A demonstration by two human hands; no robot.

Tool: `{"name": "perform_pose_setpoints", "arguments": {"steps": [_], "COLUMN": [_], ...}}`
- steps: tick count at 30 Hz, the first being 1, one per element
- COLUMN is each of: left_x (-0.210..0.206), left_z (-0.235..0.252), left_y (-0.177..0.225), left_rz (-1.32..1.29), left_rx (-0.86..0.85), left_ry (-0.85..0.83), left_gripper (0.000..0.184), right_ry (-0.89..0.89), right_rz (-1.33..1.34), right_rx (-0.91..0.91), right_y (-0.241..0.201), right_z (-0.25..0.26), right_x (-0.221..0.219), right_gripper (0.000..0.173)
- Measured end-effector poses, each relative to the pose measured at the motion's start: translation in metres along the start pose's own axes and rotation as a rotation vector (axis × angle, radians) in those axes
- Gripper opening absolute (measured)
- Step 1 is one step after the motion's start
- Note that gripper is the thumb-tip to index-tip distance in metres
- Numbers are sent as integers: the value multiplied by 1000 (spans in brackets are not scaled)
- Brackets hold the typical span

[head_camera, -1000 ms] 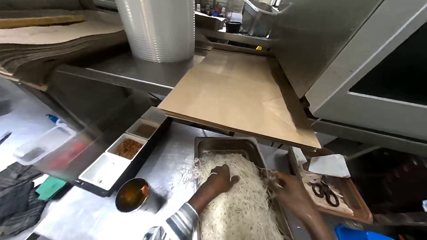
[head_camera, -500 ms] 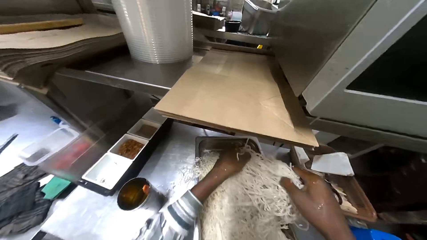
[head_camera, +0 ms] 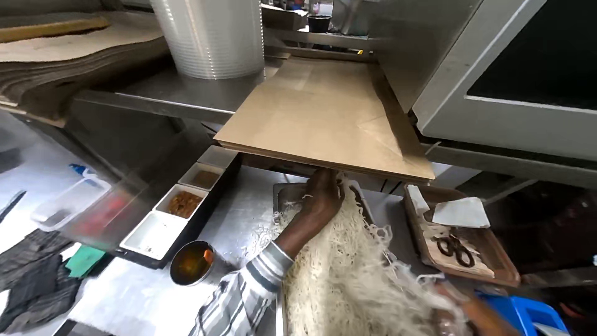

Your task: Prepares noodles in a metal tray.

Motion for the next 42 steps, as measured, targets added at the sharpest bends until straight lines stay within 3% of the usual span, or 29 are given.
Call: {"name": "perform_pose_setpoints", "arguments": {"steps": [3,5,8,10,14,15,17,20,23,26,29,32,35,38,42], "left_x": [-6,-19,-16,-3,-16,-24,-26,-5,-28,-73,-89,-55,-24,-31,-26], "left_z": [17,24,15,7,-10,-12,-13,-16,-46,-76,-85,-66,-32,-28,-15], "left_y": [-1,-4,-3,3,12,11,0,-40,-67,-66,-91,-112,-117,-96,-63], "left_rz": [2,80,128,-34,-471,-558,-670,-563,-427,-181,-23,-43,-65,-58,89], "left_rx": [-6,-17,-10,71,370,395,439,460,425,285,297,379,441,483,372], "left_ry": [-1,-122,-176,-219,-548,-584,-555,-438,-632,-865,-803,-616,-482,-667,-861], "left_gripper": [27,27,27,28,40,38,40,51,66,77,59,45,38,36,38], "right_ry": [-336,-447,-396,-369,-215,-237,-222,-127,-226,-117,-12,153,78,-194,-39], "right_rz": [121,143,157,185,288,287,268,206,72,64,47,50,12,-12,36], "right_rx": [2,-91,-154,-154,-202,-238,-279,-205,-113,12,86,91,42,72,75], "right_y": [22,39,50,56,54,50,51,53,35,10,-1,4,8,14,11], "right_z": [-33,-51,-51,-35,37,53,72,82,90,110,123,128,126,119,117], "right_x": [-60,-84,-76,-69,-98,-108,-116,-94,-84,-70,-45,-3,3,-41,-39], "right_gripper": [24,27,26,33,71,68,42,24,24,24,26,25,32,34,26]}}
Point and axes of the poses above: each hand's wrist, its own z-axis towards the middle knuckle, its own x-axis out of the back of the hand, y = z × x, the point moved 7 cm from there along z, towards the middle knuckle, and after that the axes turned 3 degrees about z, right-handed, at the moved point
